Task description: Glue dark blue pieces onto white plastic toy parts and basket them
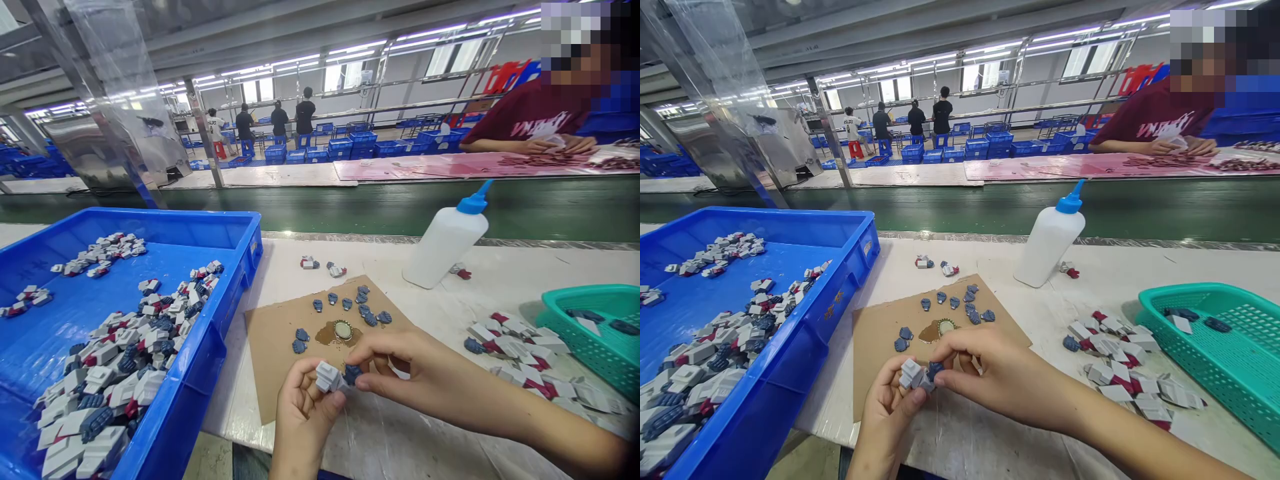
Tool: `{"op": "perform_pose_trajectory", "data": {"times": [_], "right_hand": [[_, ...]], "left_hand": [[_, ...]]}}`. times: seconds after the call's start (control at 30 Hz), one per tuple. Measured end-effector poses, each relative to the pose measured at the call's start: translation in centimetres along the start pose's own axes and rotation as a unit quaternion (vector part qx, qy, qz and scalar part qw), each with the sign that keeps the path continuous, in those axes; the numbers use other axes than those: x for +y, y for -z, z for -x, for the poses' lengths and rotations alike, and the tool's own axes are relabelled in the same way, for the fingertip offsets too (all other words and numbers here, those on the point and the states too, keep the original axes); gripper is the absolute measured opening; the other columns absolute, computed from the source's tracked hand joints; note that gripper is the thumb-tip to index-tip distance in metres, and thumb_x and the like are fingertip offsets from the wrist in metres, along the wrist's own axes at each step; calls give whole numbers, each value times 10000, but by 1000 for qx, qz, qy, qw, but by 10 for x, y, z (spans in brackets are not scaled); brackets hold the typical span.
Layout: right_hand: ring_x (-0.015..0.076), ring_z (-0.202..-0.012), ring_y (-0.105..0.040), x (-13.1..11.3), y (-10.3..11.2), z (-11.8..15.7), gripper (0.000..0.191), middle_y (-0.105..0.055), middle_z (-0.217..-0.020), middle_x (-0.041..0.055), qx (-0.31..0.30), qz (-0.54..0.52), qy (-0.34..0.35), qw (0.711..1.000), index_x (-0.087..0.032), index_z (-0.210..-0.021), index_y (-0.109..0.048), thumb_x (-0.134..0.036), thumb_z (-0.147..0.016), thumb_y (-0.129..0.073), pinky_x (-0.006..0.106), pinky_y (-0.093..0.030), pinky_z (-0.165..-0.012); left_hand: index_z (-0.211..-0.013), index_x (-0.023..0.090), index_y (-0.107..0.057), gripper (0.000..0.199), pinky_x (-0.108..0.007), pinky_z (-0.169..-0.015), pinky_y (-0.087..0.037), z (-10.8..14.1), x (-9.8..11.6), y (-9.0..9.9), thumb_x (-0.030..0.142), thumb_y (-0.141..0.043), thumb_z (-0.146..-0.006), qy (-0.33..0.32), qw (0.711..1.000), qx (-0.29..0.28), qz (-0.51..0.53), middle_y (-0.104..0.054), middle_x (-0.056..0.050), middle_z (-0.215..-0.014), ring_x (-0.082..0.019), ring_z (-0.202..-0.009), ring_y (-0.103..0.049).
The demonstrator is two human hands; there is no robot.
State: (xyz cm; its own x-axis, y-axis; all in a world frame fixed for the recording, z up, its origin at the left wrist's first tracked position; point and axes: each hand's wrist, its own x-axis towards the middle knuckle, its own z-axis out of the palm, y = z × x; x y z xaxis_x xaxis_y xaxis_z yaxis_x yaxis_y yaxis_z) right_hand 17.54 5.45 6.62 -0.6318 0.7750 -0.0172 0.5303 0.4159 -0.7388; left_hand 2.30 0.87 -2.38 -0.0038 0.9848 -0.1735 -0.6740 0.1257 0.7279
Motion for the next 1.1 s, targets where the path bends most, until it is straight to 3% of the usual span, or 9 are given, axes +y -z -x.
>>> {"op": "perform_pose_trajectory", "data": {"times": [0.17,0.5,0.6,0.73,0.93,1.1], "right_hand": [[110,-663,-529,-6,0,1,177,-610,-781,-1,-22,2,-6,1000,-223,-896,-618,-338,-827,-503,226,-401,-574],[96,-653,-540,1,-15,7,186,-618,-767,-10,29,-30,4,999,-208,-889,-611,-356,-838,-510,203,-429,-591],[123,-718,-565,10,-22,9,343,-626,-864,18,70,32,72,994,-209,-1040,-558,-429,-778,-581,219,-453,-635],[200,-915,-556,26,-38,2,577,-597,-1007,90,150,172,195,954,-171,-1195,-432,-538,-764,-545,289,-444,-734],[155,-642,-512,30,-49,-19,579,-582,-740,41,207,229,273,911,-149,-973,-495,-678,-774,-370,279,-309,-543],[116,-536,-377,27,-49,-25,590,-490,-606,-6,224,225,279,906,-152,-817,-500,-721,-738,-365,268,-226,-518]], "left_hand": [[-806,189,-617,325,-101,-646,-431,2,2,-2,240,-803,-543,1,1000,-6,-10,-650,15,-734,-57,-685,-584],[-784,168,-579,316,-104,-612,-417,4,2,0,219,-796,-559,8,999,-24,-20,-628,23,-691,-52,-645,-574],[-814,167,-523,363,-131,-618,-411,1,2,2,243,-787,-577,29,998,-54,0,-616,11,-725,-67,-666,-566],[-774,161,-454,374,-145,-635,-401,-2,6,4,263,-770,-602,49,993,-105,13,-600,9,-724,-70,-672,-557],[-737,158,-436,411,-178,-622,-425,0,10,8,306,-785,-577,84,988,-131,0,-596,0,-697,-89,-644,-562],[-739,154,-430,426,-171,-639,-412,-2,10,8,346,-776,-582,90,987,-129,-13,-584,-6,-690,-86,-662,-548]]}}
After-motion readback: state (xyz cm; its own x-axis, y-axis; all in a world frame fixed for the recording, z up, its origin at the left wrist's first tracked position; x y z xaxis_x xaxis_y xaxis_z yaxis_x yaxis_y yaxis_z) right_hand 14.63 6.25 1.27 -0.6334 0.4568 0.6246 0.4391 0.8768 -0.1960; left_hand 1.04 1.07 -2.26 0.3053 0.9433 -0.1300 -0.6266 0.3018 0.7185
